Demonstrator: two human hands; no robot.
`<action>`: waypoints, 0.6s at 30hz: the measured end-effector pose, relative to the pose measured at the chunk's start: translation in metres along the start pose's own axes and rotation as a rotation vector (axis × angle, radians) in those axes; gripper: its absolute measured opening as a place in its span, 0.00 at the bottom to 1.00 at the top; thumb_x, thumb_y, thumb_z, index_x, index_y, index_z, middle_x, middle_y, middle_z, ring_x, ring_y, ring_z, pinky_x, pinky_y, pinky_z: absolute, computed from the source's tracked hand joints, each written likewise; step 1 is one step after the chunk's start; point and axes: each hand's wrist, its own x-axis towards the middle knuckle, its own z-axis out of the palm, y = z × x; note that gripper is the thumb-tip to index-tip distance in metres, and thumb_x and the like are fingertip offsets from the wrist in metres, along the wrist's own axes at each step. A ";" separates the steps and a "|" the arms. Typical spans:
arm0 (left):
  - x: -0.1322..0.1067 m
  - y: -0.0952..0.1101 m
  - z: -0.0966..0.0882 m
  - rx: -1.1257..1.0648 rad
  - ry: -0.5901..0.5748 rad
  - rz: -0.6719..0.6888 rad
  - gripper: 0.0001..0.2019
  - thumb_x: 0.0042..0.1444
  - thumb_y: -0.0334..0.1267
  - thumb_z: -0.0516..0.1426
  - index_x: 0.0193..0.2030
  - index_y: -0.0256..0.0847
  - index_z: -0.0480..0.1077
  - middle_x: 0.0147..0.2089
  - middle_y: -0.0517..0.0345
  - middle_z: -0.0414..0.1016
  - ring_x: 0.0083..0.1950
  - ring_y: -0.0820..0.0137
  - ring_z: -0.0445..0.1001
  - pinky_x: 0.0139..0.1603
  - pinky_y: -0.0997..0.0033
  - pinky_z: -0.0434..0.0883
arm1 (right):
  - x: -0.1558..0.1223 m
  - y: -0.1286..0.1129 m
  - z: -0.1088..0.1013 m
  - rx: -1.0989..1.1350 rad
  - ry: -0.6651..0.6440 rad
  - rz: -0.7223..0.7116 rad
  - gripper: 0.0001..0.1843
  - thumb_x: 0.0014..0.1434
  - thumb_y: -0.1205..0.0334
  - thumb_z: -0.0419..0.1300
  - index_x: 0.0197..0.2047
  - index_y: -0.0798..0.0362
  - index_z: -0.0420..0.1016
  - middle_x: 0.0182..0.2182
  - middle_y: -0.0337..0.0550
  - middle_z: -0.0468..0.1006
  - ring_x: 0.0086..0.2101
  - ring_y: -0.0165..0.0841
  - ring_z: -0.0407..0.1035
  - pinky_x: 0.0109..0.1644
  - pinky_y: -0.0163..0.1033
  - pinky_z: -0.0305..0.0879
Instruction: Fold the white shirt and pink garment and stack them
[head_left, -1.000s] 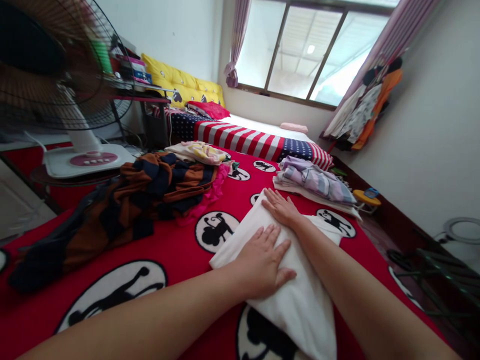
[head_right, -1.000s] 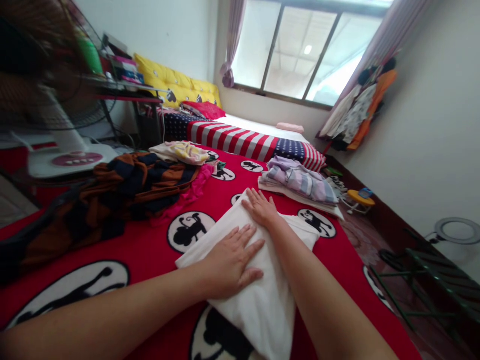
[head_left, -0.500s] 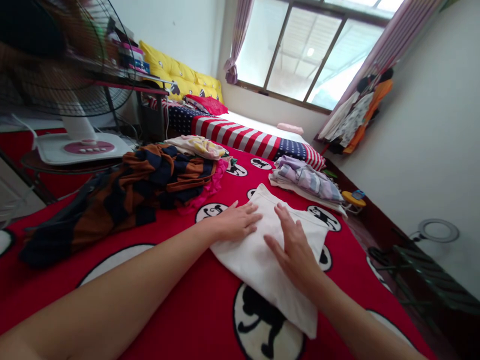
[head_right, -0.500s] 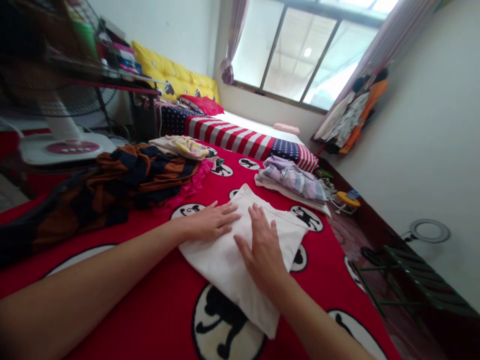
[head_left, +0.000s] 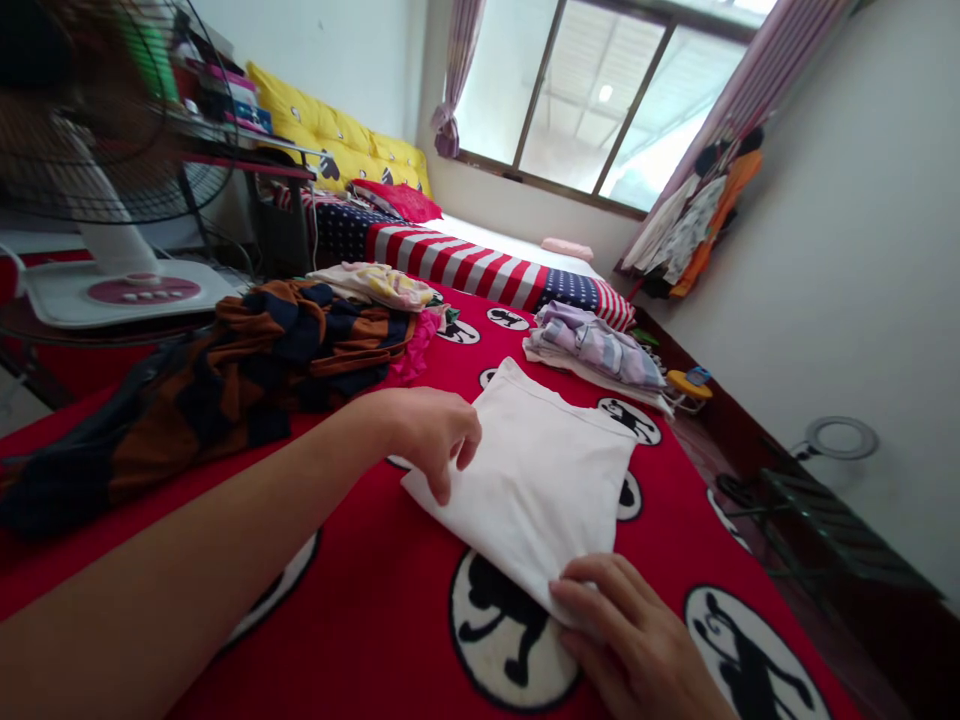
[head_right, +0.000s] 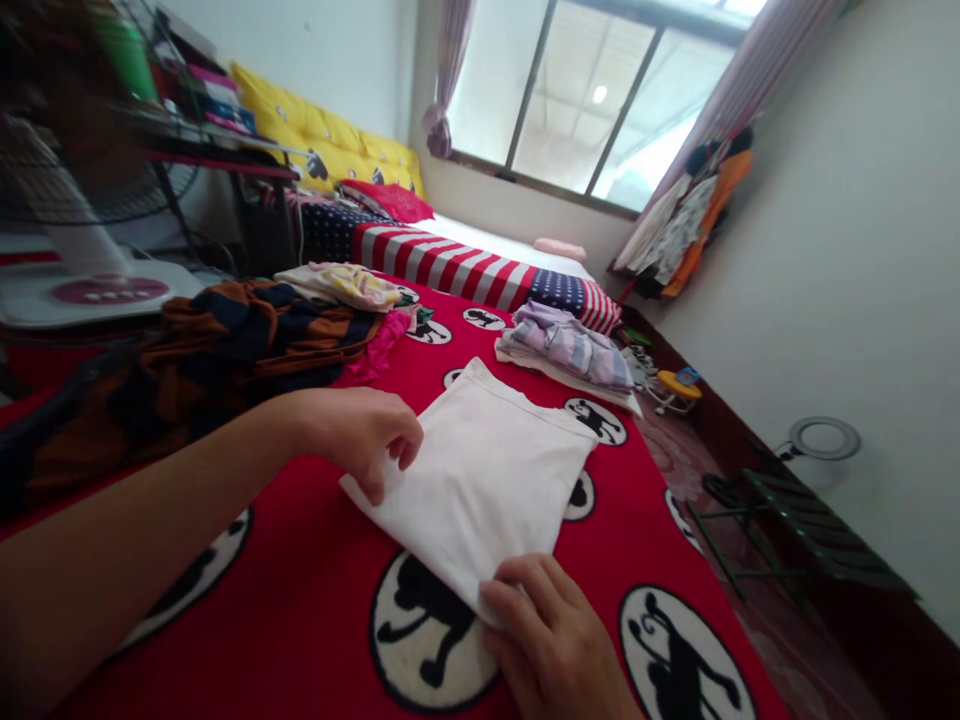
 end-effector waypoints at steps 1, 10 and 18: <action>-0.003 0.008 0.001 0.029 -0.041 0.003 0.21 0.32 0.43 0.70 0.38 0.45 0.77 0.36 0.60 0.77 0.35 0.65 0.73 0.32 0.73 0.65 | 0.001 -0.001 0.001 0.013 -0.004 0.010 0.13 0.62 0.70 0.53 0.49 0.53 0.67 0.43 0.49 0.73 0.42 0.34 0.69 0.45 0.37 0.69; 0.005 0.028 0.018 0.191 0.000 0.064 0.10 0.39 0.28 0.61 0.28 0.43 0.79 0.28 0.56 0.78 0.28 0.65 0.73 0.26 0.71 0.61 | 0.015 -0.007 -0.008 -0.005 -0.115 0.096 0.14 0.64 0.72 0.42 0.37 0.51 0.66 0.33 0.45 0.72 0.33 0.35 0.68 0.33 0.39 0.65; 0.000 0.011 0.006 -0.061 -0.048 0.157 0.08 0.42 0.28 0.61 0.29 0.41 0.79 0.26 0.63 0.77 0.26 0.73 0.71 0.25 0.77 0.61 | 0.054 -0.031 0.023 -0.426 0.124 0.083 0.31 0.59 0.49 0.57 0.60 0.58 0.60 0.50 0.59 0.72 0.46 0.48 0.69 0.42 0.47 0.70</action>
